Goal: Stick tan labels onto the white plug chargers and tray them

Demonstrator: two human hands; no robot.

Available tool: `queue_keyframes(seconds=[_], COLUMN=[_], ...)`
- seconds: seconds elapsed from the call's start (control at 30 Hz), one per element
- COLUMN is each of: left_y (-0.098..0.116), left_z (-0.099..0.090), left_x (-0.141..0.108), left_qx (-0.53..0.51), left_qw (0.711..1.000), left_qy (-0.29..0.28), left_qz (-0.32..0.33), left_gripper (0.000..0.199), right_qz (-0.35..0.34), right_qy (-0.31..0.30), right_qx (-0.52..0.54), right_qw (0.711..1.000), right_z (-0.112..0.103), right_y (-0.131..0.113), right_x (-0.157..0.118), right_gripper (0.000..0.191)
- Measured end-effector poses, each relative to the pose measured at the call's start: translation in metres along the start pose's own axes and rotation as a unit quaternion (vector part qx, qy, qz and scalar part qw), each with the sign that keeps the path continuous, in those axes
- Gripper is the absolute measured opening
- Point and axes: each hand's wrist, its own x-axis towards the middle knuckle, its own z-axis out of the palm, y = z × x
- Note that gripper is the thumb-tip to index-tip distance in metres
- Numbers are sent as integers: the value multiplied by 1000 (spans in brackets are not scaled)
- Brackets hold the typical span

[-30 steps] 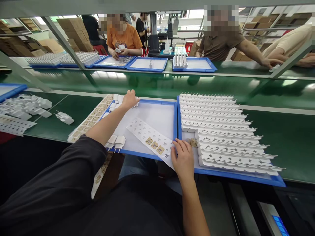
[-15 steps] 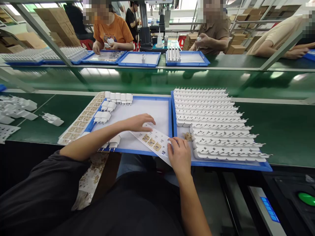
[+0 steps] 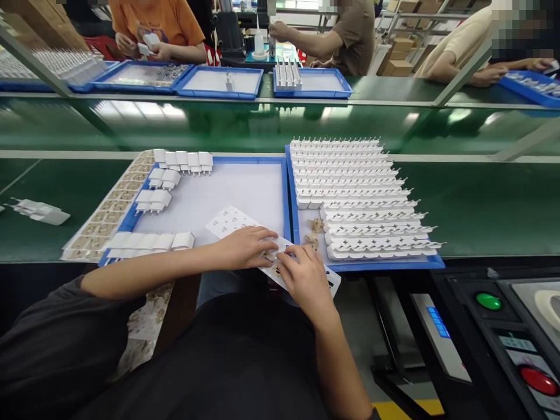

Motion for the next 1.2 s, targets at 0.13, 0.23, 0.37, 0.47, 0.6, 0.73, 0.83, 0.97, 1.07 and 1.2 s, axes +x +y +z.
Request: queue_keyframes(seconds=[0.13,0.23,0.37,0.47,0.6,0.73,0.83,0.97,1.07,1.2], left_y=[-2,-2,-4,-13,-28,-34,-31,-29,-28,-13], left_z=[3,5,5,2,-14,-39,-41,-22,-16,-40], left_x=[-3,-4,-4,-6,2,43,89,135,141,108], left_qx=[-11,-28,-37,-31,-15,0,53,117,119,-30], left_qw=[1000,1000,999,998,997,995,985,973,971,973], left_qy=[-5,-7,-1,0,-24,45,117,153,168,209], left_qz=[-7,-13,-24,-48,-72,-94,-113,-130,-124,-98], left_gripper=[39,38,39,41,37,35,49,44,29,27], right_qz=[-7,-1,12,59,86,107,128,139,135,137], right_qy=[9,20,53,120,120,116,131,132,129,131], right_qx=[35,70,146,213,254,279,291,313,319,333], right_qw=[999,997,988,968,956,947,939,930,929,924], right_z=[11,12,4,-4,-7,3,9,12,12,10], right_y=[2,3,2,2,4,5,6,7,8,8], right_x=[3,4,4,1,-4,-6,-6,-7,-7,-6], right_gripper=[15,12,13,11,10,10,10,12,12,12])
